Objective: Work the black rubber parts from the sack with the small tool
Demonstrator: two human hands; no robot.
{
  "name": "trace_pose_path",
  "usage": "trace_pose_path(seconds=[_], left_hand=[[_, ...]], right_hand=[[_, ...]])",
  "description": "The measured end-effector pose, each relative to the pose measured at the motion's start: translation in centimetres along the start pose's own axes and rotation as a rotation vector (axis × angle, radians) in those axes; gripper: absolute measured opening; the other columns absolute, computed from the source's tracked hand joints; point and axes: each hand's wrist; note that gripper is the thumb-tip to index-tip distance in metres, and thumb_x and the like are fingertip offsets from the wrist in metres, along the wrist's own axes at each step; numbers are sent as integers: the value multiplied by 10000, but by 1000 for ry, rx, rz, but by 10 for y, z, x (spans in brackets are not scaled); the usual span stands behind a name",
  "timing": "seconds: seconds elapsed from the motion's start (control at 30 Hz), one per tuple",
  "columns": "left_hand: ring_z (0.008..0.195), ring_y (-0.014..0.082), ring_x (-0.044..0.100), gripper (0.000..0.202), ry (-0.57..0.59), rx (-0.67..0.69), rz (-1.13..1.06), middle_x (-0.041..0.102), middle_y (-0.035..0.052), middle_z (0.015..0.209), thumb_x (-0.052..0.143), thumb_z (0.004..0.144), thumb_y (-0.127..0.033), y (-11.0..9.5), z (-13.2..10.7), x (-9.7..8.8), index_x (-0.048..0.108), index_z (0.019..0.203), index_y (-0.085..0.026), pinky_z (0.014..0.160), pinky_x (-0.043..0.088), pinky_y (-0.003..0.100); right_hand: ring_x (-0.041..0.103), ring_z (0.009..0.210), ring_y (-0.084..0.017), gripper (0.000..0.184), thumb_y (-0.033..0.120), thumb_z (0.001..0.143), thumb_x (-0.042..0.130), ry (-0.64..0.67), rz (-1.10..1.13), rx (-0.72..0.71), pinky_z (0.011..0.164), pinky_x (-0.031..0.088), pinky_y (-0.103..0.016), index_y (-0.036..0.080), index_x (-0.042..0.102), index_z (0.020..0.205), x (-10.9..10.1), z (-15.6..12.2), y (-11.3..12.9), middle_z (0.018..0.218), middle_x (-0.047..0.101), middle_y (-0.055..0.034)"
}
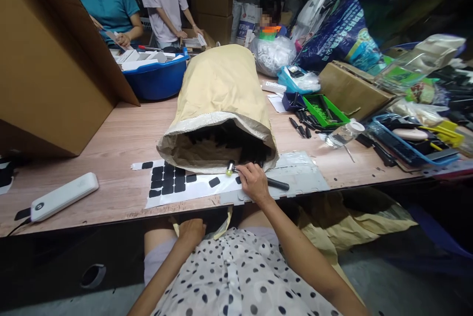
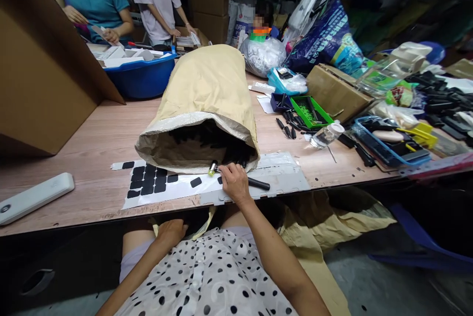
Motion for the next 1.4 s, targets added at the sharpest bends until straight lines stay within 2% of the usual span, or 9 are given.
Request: trace_pose_path(seconds=[0.17, 0.3, 0.47, 0.53, 0.67, 0.8, 0.97, 1.2, 1.4], left_hand=[[857, 264, 719, 243, 24, 251, -161, 774, 73, 881, 541, 879, -382, -2, -24, -42, 731, 878, -231, 724, 491, 322], [636, 172, 647, 348, 77, 538, -423, 703, -11, 659, 460, 927, -457, -33, -22, -94, 712, 872, -224, 631, 462, 256], [859, 222, 668, 233, -475, 496, -304, 737, 54, 892, 544, 882, -326, -87, 50, -132, 712, 989, -206, 770, 476, 305], [919, 262, 673, 245, -545, 414, -274, 737, 90, 943, 553, 871, -296, -105, 83, -137, 710, 1038, -208, 784, 481, 338], [1052, 306, 632, 231, -667, 452, -257, 725, 104, 1017, 636, 790, -237, -125, 125, -139, 714, 1008, -242, 859, 469, 378], [1081, 330, 610, 157, -677, 422, -240, 716, 123, 1019, 662, 762, -227, -122, 131, -137, 714, 910, -235, 879, 452, 403], [858, 270, 661, 194, -625, 355, -257, 715, 68, 831, 610, 833, -300, -84, 105, -128, 708, 991, -244, 732, 464, 337], [924, 255, 589, 133, -791, 489, -296, 703, 55, 911, 600, 890, -343, -18, 42, -88, 680, 919, -241, 858, 472, 369], [948, 257, 557, 122, -735, 508, -248, 687, 53, 958, 621, 885, -307, -17, 40, -74, 697, 958, -245, 879, 450, 388]], right_hand=[[488, 850, -210, 271, 170, 933, 511, 20, -10, -3, 756, 371, -329, 249, 704, 1107, -1, 0, 2, 891, 613, -61], [482, 829, -205, 284, 153, 928, 500, 10, 3, -33, 737, 360, -317, 243, 712, 1094, -2, -1, 2, 855, 605, -55], [486, 822, -204, 258, 153, 912, 522, -15, 14, -51, 730, 360, -316, 238, 718, 1056, -2, -1, 2, 845, 609, -51], [490, 822, -203, 259, 147, 906, 527, -9, 19, -45, 729, 364, -315, 243, 717, 1053, -1, 0, 2, 849, 613, -50], [494, 821, -199, 266, 151, 898, 543, -28, 36, -55, 734, 376, -308, 246, 715, 1077, 1, 1, 3, 857, 618, -47], [495, 821, -198, 276, 152, 894, 547, -24, 35, -46, 736, 380, -310, 253, 712, 1090, 3, 0, 4, 856, 614, -46], [493, 833, -200, 293, 146, 893, 544, -1, 31, -34, 740, 383, -317, 262, 713, 1103, 2, 0, 4, 872, 611, -49], [487, 828, -206, 284, 160, 940, 507, 13, 4, -15, 729, 372, -311, 270, 715, 1100, 1, 0, 2, 864, 613, -56], [493, 818, -202, 327, 159, 971, 450, -17, -42, -28, 729, 371, -311, 257, 692, 1168, 1, 0, -3, 891, 622, -65]])
Point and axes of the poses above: each hand's wrist, its own z-axis towards the middle knuckle, its own x-axis out of the palm, y = z × x
